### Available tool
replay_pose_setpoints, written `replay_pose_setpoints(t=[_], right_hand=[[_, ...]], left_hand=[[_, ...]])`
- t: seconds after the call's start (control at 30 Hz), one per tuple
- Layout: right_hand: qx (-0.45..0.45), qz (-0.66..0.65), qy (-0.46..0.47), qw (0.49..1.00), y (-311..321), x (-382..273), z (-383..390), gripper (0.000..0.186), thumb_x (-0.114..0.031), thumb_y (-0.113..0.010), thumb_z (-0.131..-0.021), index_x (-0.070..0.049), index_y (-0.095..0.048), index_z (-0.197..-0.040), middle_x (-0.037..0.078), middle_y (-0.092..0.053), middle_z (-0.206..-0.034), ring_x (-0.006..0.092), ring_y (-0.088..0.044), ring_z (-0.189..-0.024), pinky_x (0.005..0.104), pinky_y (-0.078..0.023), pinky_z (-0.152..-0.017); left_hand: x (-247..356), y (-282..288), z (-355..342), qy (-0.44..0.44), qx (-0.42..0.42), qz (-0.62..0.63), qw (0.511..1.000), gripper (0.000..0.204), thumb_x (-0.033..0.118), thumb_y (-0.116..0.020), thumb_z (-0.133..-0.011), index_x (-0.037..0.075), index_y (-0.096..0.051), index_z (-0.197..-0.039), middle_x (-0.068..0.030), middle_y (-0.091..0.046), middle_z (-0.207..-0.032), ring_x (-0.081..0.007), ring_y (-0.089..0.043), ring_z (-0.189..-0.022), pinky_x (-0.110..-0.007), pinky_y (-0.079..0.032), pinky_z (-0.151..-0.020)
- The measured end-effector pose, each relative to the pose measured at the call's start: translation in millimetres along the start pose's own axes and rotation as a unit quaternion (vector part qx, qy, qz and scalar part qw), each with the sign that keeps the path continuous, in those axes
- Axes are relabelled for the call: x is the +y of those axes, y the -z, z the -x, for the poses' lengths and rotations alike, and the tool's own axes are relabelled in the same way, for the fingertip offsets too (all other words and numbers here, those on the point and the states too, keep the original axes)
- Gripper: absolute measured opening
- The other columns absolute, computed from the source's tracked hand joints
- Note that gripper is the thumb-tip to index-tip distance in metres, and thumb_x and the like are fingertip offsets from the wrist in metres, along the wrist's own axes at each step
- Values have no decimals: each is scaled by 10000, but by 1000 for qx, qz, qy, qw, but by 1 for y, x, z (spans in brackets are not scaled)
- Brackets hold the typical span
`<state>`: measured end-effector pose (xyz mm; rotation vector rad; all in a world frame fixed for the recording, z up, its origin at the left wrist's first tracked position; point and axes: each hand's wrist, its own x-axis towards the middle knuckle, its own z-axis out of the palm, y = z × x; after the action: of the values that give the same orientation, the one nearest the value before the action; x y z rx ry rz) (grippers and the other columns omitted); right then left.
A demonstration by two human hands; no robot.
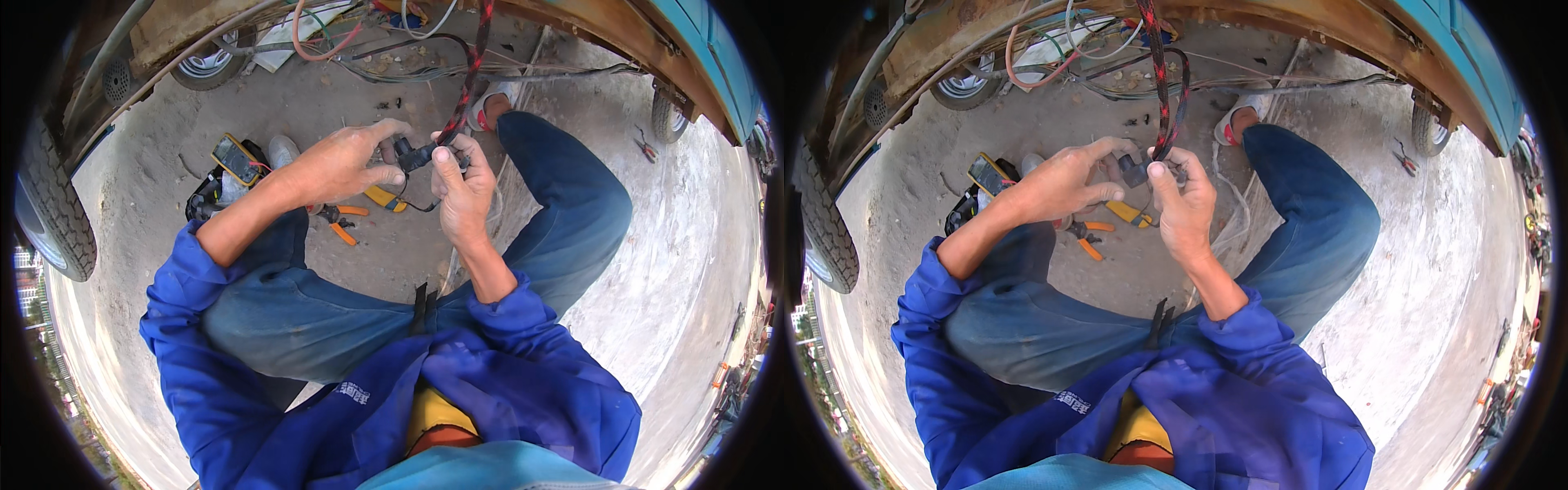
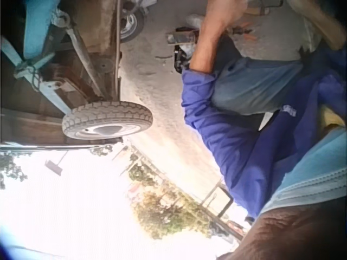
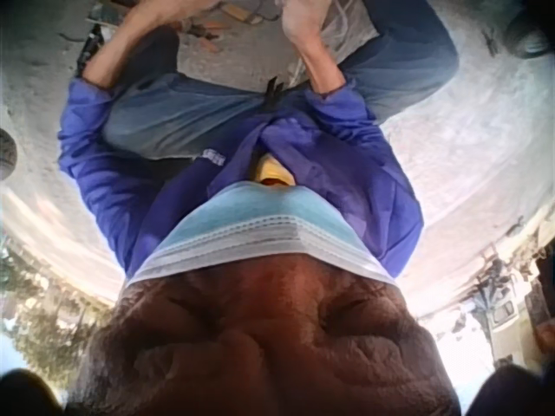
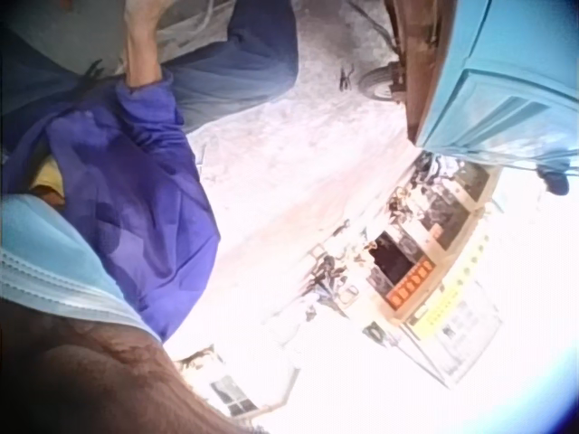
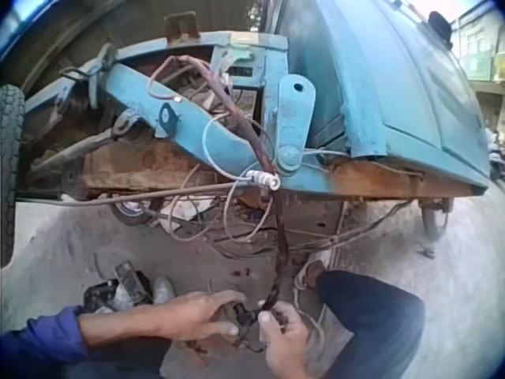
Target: The person strips wire insulation, twists exposed conductors, and connects them to terminals on a vehicle's wiring harness. They use a multimeter to test continuity and voltage at various points in the circuit.
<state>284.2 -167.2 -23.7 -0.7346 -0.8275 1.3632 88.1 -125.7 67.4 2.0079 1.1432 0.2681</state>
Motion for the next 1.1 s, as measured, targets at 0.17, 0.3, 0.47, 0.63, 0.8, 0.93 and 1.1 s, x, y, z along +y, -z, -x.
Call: replay_pose_setpoints(t=[0.17,0.3,0.47,0.63,0.8,0.93,1.1], right_hand=[[4,-39,-21,999,4,0,0,274,-219,-669,-1035,-19,-634,-1219,-75,-481,-742,6,-371,-599,211,-256,-523],[13,-65,-15,998,4,-3,-3,249,-223,-652,-1044,-30,-635,-1200,-88,-429,-697,10,-344,-573,219,-237,-519],[-22,-75,-14,997,-2,-10,-5,260,-219,-647,-1048,-53,-594,-1241,-59,-501,-831,17,-363,-591,217,-241,-518],[-7,-109,-37,993,-2,-17,-10,257,-205,-676,-1031,-70,-602,-1236,-43,-563,-939,23,-389,-609,201,-265,-524],[-8,-134,-44,990,-3,-22,-11,233,-192,-656,-1041,-80,-600,-1237,-16,-605,-1014,23,-414,-617,190,-296,-525],[-16,-139,-44,989,-5,-25,-11,227,-186,-648,-1045,-76,-596,-1236,0,-616,-1071,21,-423,-623,185,-308,-526],[-14,-138,-43,989,-6,-27,-10,216,-180,-638,-1049,-75,-593,-1233,3,-615,-1082,21,-425,-622,186,-307,-526]], left_hand=[[-6,-6,-4,23,9,-7,1000,417,136,-762,-913,23,-595,-1279,-82,-663,-801,-130,-568,-556,-347,-441,-513],[-6,-5,-3,54,14,-2,998,272,165,-784,-892,-1,-619,-1031,-51,-563,-663,-138,-560,-559,-356,-441,-526],[3,-9,0,-87,121,-122,981,307,196,-787,-828,16,-553,-911,-129,-630,-761,-327,-648,-674,-452,-496,-600],[12,-13,3,-161,169,-181,955,331,154,-797,-782,39,-514,-909,-134,-639,-815,-389,-679,-744,-483,-518,-595],[14,-13,4,-214,198,-204,935,372,134,-809,-759,46,-485,-920,-123,-608,-812,-374,-676,-731,-461,-525,-568],[15,-12,4,-233,207,-227,923,375,120,-801,-748,46,-476,-920,-121,-596,-809,-358,-677,-722,-446,-523,-539],[18,-12,5,-238,211,-236,919,379,120,-801,-741,42,-472,-915,-116,-593,-802,-351,-679,-712,-440,-515,-523]])
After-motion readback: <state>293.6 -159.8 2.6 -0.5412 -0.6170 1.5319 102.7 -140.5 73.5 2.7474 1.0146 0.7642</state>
